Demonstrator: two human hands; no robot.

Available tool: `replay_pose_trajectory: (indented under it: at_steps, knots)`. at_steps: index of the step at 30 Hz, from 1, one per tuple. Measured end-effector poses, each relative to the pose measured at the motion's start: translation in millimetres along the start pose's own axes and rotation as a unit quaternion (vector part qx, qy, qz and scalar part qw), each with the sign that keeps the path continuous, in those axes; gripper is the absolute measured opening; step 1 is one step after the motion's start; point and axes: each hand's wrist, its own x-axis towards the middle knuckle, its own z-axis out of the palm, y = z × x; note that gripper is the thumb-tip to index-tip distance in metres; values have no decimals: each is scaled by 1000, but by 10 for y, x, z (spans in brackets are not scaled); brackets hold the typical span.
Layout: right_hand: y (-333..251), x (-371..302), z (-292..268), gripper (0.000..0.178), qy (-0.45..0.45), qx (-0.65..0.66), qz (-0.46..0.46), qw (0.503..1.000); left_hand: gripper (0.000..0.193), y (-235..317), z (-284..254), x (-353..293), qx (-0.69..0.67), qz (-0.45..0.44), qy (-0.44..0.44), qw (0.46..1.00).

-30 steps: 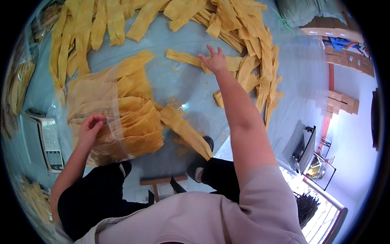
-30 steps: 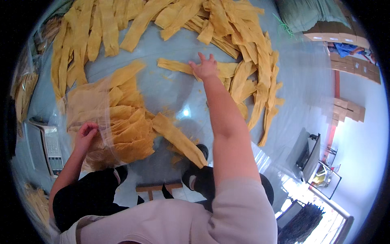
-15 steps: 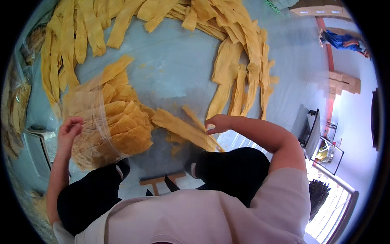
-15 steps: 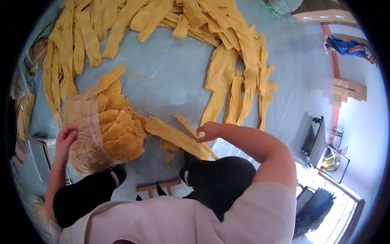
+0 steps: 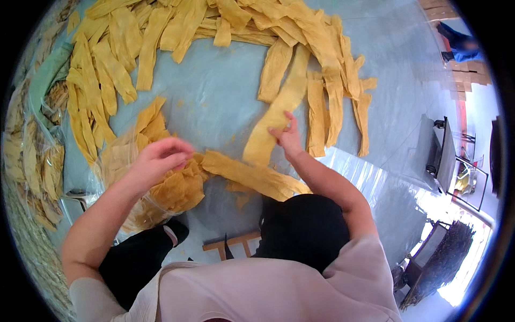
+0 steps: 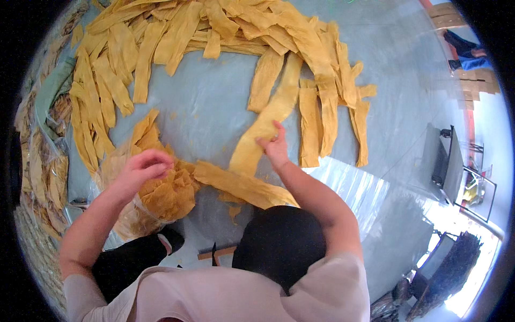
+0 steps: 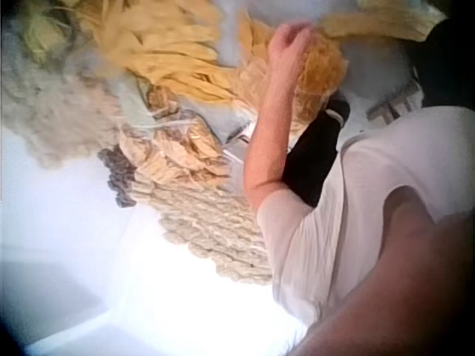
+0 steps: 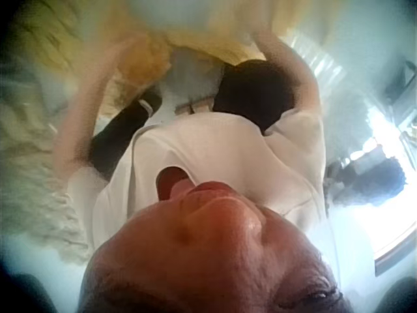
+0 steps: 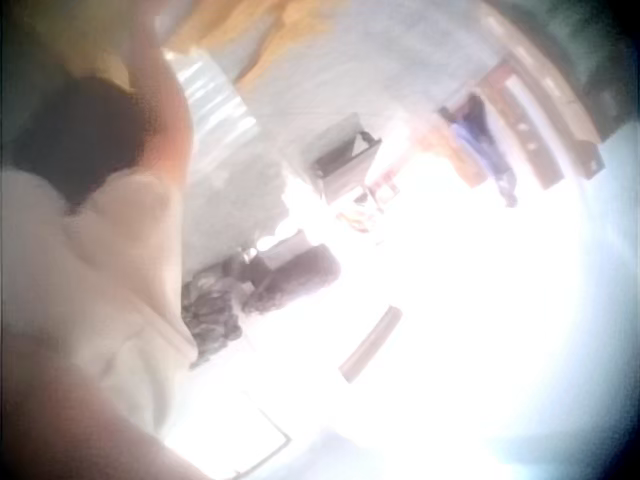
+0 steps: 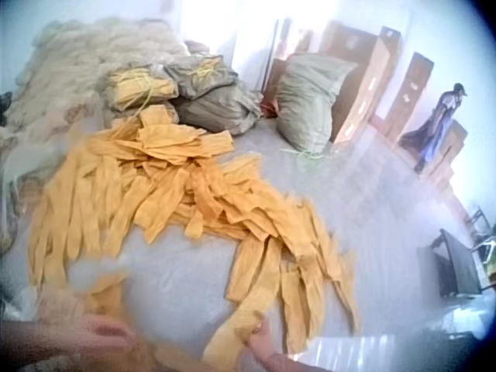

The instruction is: The person gathers yellow dried food strips from a table and places them into a clear plastic bag. They repeatedly add more strips, adjust the contents, and occasionally place the bag on a digital scale to check weight before continuing to fill it.

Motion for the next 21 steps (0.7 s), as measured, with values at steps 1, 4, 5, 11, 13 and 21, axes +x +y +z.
replay_pose_trajectory:
  at_steps: [1, 4, 5, 11, 13, 21]
  knots:
    - [-233, -217, 133, 60, -43, 78, 8, 996, 25, -1, 143, 194, -12, -30, 24, 999]
    - [-412, -550, 253, 53, -215, 169, 51, 961, 41, -57, 539, 822, -129, -106, 88, 982]
    - [-415, -649, 294, 48, -291, 144, 34, 945, 44, -145, 579, 1043, -223, -140, 71, 962]
    - [-728, -925, 200, 27, -565, 64, 161, 807, 47, -444, 881, 1605, -246, -60, -82, 964]
    - [-350, -499, 17, 27, -420, 74, 167, 889, 47, -389, 959, 1523, -188, -46, -74, 978]
    - [-738, -305, -294, 25, -195, 364, 71, 908, 45, -512, 1159, 1004, -55, -80, -151, 984]
